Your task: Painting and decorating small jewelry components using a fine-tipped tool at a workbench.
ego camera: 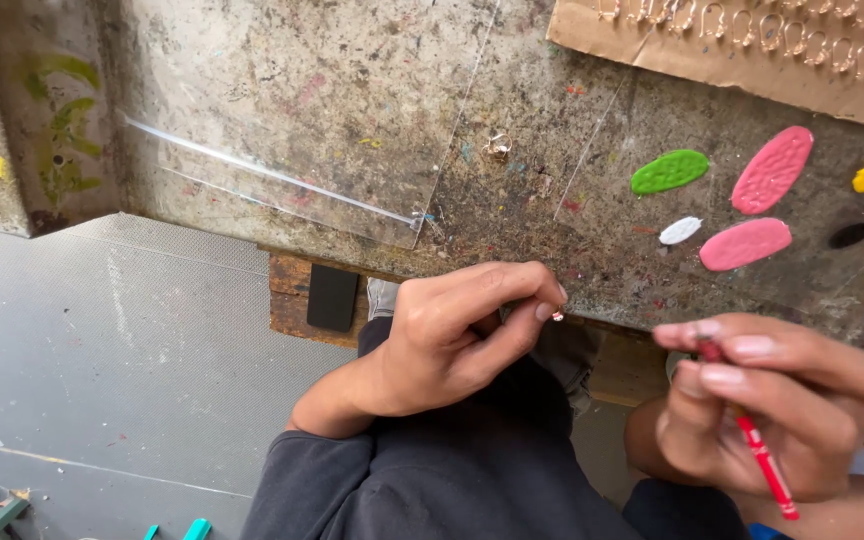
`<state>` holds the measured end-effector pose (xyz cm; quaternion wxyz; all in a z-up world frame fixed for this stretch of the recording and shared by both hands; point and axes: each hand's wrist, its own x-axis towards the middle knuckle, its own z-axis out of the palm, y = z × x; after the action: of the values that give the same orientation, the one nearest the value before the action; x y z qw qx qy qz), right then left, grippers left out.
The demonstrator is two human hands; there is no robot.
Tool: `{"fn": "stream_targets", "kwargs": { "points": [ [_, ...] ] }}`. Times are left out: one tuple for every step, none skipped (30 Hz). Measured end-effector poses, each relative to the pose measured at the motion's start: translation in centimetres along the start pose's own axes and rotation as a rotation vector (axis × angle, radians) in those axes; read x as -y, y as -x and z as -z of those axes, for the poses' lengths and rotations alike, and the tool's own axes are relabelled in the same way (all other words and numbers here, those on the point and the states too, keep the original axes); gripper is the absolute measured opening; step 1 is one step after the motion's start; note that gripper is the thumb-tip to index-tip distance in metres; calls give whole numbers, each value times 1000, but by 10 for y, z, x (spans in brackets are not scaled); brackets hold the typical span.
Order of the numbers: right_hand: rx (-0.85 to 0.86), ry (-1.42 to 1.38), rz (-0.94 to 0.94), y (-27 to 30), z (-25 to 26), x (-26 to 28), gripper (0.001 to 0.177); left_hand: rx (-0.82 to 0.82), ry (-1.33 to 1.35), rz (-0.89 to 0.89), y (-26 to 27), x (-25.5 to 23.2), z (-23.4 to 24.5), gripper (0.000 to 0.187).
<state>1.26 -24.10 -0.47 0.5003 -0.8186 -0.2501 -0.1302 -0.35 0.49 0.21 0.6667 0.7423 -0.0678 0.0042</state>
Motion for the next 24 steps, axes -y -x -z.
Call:
{"fn": "stream_targets", "kwargs": {
  "points": [
    [-44,33,18,1,3,-4,15,-5,1,-3,0,0,0,7],
    [-92,69,36,2,6,-7,15,-8,2,-8,0,0,0,7],
    [-97,74,40,-3,3,-7,15,-4,4,-15,0,-1,-1,7],
    [-167,91,40,-8,1,-6,17,-15,-7,-5,0,-2,-1,7],
    [-237,108,40,-13,-1,-5,20,-25,-18,4,0,-3,-2,7],
    [-248,121,44,-15,1,-7,20,-13,-13,-8,1,-4,-2,7],
    [-287,169,-13,-16,5,-9,20,-37,-48,6,1,-5,-3,6],
    [-332,226,-68,-18,10,-11,22,-53,-78,14,0,-5,-5,6],
    [-351,248,-64,-19,16,-18,22,-34,-67,-5,-1,-7,-5,6],
    [-347,245,-79,-20,24,-25,20,-55,-97,16,-2,-9,-7,6],
    [-344,242,-94,-21,32,-32,18,-75,-126,37,-3,-10,-8,6],
    [-358,258,-92,-29,35,-31,18,-60,-119,23,-3,-10,-9,6],
    [-306,293,-79,-37,38,-29,15,-72,-131,31,-3,-9,-11,6],
    [-252,322,-71,-45,41,-28,14,-86,-147,43,-3,-9,-12,5],
    [-264,332,-72,-49,43,-29,14,-74,-144,33,-3,-8,-13,5],
    [-215,351,-49,-53,45,-29,14,-90,-150,27,-3,-8,-14,5],
    [-165,370,-27,-57,47,-30,15,-106,-156,22,-3,-8,-15,5],
    [-171,376,-25,-59,47,-28,15,-100,-154,15,-3,-7,-16,5],
    [-160,419,-39,-61,47,-26,14,-108,-154,16,-3,-5,-17,5],
    [-144,457,-52,-63,46,-25,13,-120,-156,20,-2,-4,-17,5],
    [-147,459,-50,-64,46,-25,13,-119,-155,17,-3,-4,-17,5],
    [-136,460,-51,-64,46,-25,13,-123,-157,17,-2,-4,-17,4],
    [-125,460,-51,-65,46,-25,13,-126,-159,18,-2,-4,-17,4],
    [-125,460,-52,-65,46,-26,13,-126,-160,18,-2,-4,-18,4]
  ]
}}
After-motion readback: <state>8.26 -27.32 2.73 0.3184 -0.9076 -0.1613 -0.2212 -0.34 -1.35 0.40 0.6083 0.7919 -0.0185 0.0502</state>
